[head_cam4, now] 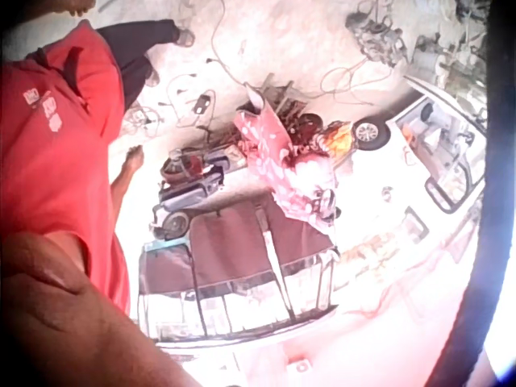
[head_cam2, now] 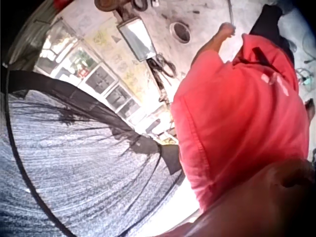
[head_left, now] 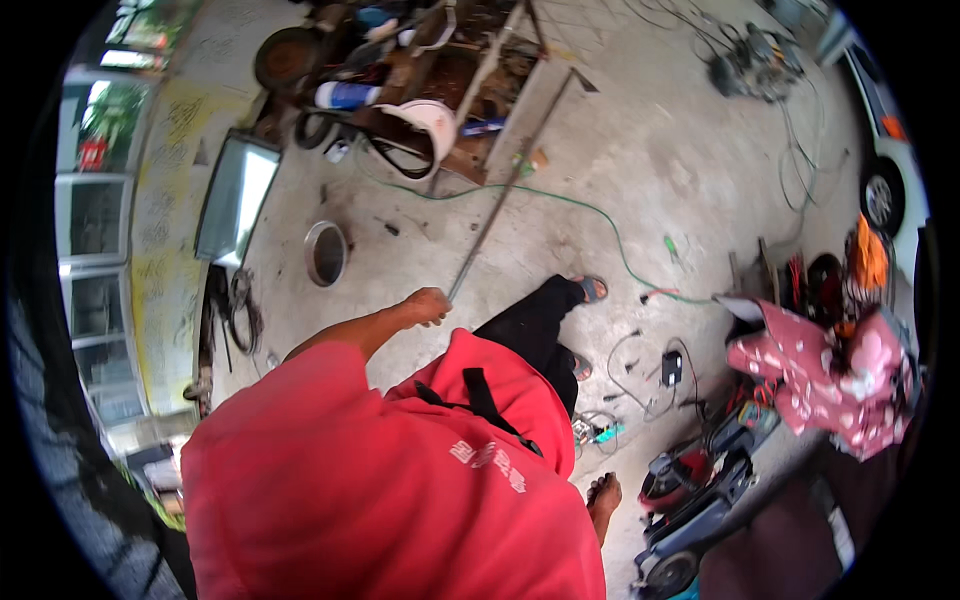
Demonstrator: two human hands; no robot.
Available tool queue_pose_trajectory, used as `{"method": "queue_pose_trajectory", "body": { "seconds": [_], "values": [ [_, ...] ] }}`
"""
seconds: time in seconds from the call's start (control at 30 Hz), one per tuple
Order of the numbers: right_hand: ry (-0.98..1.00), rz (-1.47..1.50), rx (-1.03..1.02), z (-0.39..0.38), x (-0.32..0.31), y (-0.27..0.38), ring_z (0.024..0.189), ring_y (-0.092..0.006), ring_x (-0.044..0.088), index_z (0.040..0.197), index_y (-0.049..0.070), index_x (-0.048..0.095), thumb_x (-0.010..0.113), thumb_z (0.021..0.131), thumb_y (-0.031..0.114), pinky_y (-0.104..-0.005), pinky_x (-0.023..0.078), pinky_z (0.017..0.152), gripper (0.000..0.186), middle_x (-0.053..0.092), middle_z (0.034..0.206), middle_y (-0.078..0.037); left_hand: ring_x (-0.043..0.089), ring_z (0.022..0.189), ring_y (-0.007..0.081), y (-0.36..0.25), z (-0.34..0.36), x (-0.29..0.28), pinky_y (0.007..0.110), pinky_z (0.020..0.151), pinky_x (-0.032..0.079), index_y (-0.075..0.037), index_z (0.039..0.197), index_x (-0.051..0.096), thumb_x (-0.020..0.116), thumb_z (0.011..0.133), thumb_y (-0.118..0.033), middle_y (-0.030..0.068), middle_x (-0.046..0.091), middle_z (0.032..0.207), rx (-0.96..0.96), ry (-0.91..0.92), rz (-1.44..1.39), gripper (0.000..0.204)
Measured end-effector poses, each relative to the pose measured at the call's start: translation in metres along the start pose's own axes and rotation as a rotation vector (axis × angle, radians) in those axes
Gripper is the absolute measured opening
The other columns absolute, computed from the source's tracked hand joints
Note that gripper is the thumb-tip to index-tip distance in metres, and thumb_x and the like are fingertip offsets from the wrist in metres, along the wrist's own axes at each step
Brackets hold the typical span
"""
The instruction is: The person squats on the floor to repair the wiring of a red electric scooter. They use a multimeter to test connections and manipulate wires near the front wheel and suspension. The person also briefly walks to a white vehicle to place a tool inside before returning to the scooter.
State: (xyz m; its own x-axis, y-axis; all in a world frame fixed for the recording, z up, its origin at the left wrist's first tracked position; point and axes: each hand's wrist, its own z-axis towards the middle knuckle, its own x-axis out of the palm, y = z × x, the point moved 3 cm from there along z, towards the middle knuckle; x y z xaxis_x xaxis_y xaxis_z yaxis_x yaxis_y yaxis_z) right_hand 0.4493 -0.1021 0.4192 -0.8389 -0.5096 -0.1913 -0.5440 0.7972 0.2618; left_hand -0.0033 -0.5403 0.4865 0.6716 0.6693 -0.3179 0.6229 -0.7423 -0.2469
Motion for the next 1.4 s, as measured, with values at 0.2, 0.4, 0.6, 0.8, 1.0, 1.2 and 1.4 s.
{"method": "queue_pose_trajectory", "body": {
  "seconds": [0.2,0.4,0.6,0.8,1.0,1.2,1.4],
  "values": [
    [-0.016,-0.017,-0.021,-0.012,0.0,0.008,0.05,-0.0099,0.05,0.086,0.01,0.055,0.058,0.092,0.027,-0.0219,0.035,0.039,0.018,0.053,0.065,0.0,0.062,0.072,0.0143,0.014,-0.008,0.005,0.031,0.06,0.049,-0.007,0.105,0.059,0.057,0.091,-0.027,0.0048,0.063,0.089,-0.058,-0.002,-0.04,0.024],
    [-0.038,-0.049,-0.037,-0.013,-0.001,0.003,0.051,-0.0111,0.051,0.088,0.007,0.056,0.058,0.091,0.026,-0.0228,0.036,0.041,0.019,0.054,0.067,-0.001,0.061,0.074,0.0148,0.007,-0.006,0.01,0.033,0.063,0.049,-0.008,0.104,0.059,0.057,0.09,-0.028,0.0047,0.063,0.09,-0.051,-0.009,0.005,0.025],
    [-0.078,-0.037,-0.012,-0.017,-0.01,-0.017,0.054,-0.011,0.052,0.089,0.007,0.057,0.058,0.091,0.027,-0.024,0.038,0.045,0.02,0.055,0.069,-0.001,0.06,0.078,0.0172,0.008,-0.003,0.012,0.036,0.067,0.05,-0.006,0.106,0.059,0.056,0.089,-0.027,0.0059,0.063,0.09,-0.028,0.003,0.091,0.027],
    [-0.126,0.025,-0.008,-0.024,-0.012,-0.04,0.054,-0.0113,0.054,0.086,0.005,0.06,0.061,0.089,0.027,-0.025,0.04,0.046,0.022,0.058,0.069,-0.002,0.061,0.082,0.02,-0.016,-0.011,0.018,0.037,0.072,0.05,-0.005,0.113,0.056,0.054,0.092,-0.027,0.0082,0.062,0.094,-0.029,0.026,0.138,0.031],
    [-0.127,0.12,0.024,-0.031,-0.013,-0.066,0.055,-0.011,0.054,0.085,0.007,0.06,0.058,0.09,0.026,-0.0243,0.04,0.046,0.019,0.057,0.068,-0.002,0.061,0.083,0.021,-0.036,0.002,0.021,0.037,0.072,0.051,-0.005,0.115,0.055,0.054,0.092,-0.027,0.0101,0.062,0.097,0.001,0.041,0.208,0.032],
    [-0.147,0.177,0.058,-0.036,-0.015,-0.084,0.057,-0.0116,0.056,0.085,0.007,0.061,0.06,0.09,0.027,-0.0247,0.042,0.048,0.021,0.059,0.07,-0.002,0.062,0.081,0.0197,-0.057,0.009,0.023,0.036,0.07,0.051,-0.005,0.115,0.055,0.056,0.091,-0.028,0.0106,0.063,0.098,0.012,0.083,0.262,0.033],
    [-0.159,0.225,0.055,-0.038,-0.018,-0.1,0.058,-0.0119,0.057,0.087,0.006,0.061,0.061,0.089,0.027,-0.0258,0.044,0.049,0.022,0.06,0.071,-0.003,0.063,0.081,0.0206,-0.077,0.009,0.03,0.036,0.069,0.053,-0.004,0.115,0.054,0.056,0.091,-0.028,0.0121,0.064,0.099,0.049,0.093,0.274,0.034]
  ]
}}
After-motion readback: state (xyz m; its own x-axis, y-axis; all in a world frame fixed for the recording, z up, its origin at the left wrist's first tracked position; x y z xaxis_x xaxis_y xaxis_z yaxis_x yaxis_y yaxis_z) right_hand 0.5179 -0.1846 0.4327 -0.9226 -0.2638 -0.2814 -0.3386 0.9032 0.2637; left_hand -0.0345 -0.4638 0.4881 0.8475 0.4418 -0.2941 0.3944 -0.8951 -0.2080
